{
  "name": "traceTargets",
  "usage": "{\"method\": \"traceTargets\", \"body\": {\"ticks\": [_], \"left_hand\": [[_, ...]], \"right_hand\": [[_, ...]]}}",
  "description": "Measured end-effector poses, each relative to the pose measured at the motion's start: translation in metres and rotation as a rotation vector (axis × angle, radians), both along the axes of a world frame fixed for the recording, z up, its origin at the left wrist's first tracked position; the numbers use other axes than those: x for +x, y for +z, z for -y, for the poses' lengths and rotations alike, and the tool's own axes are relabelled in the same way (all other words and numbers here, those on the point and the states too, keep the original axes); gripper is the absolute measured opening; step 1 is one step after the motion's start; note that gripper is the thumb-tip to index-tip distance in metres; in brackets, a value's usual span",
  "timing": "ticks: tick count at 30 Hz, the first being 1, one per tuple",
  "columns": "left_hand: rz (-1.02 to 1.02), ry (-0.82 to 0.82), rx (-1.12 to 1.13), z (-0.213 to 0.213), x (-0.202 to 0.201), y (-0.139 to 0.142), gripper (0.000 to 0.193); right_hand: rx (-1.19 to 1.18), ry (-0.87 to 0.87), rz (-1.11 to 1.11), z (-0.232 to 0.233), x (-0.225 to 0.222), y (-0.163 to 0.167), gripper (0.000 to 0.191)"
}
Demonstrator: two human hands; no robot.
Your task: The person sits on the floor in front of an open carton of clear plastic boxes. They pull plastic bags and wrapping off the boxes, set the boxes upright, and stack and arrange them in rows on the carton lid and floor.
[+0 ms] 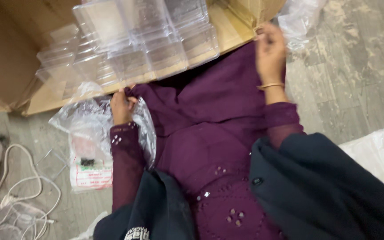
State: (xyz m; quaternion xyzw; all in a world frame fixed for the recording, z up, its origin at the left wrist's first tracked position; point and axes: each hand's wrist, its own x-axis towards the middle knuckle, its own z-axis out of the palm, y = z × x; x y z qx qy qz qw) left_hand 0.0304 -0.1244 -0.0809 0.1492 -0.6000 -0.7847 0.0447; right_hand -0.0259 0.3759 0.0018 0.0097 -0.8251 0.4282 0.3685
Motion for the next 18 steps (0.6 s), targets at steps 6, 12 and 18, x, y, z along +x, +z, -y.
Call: {"method": "traceTargets", "body": {"ticks": [6,12,18], "left_hand": [[0.152,0.036,-0.037,0.006,0.014,-0.01,0.022],[0.198,0.054,0.02,0.02,0.026,-0.012,0.027],[0.312,0.071,0.055,0.026,0.03,-0.011,0.028]], "right_hand": [[-1.065,-0.223,0.469,-0.14,-0.04,-0.042,0.081],[-1.393,-0.328,0.769,-0.157,-0.09,-0.071,0.094],[-1.578,-0.359,0.463,-0.152,-0.142,-0.077,0.061]]}}
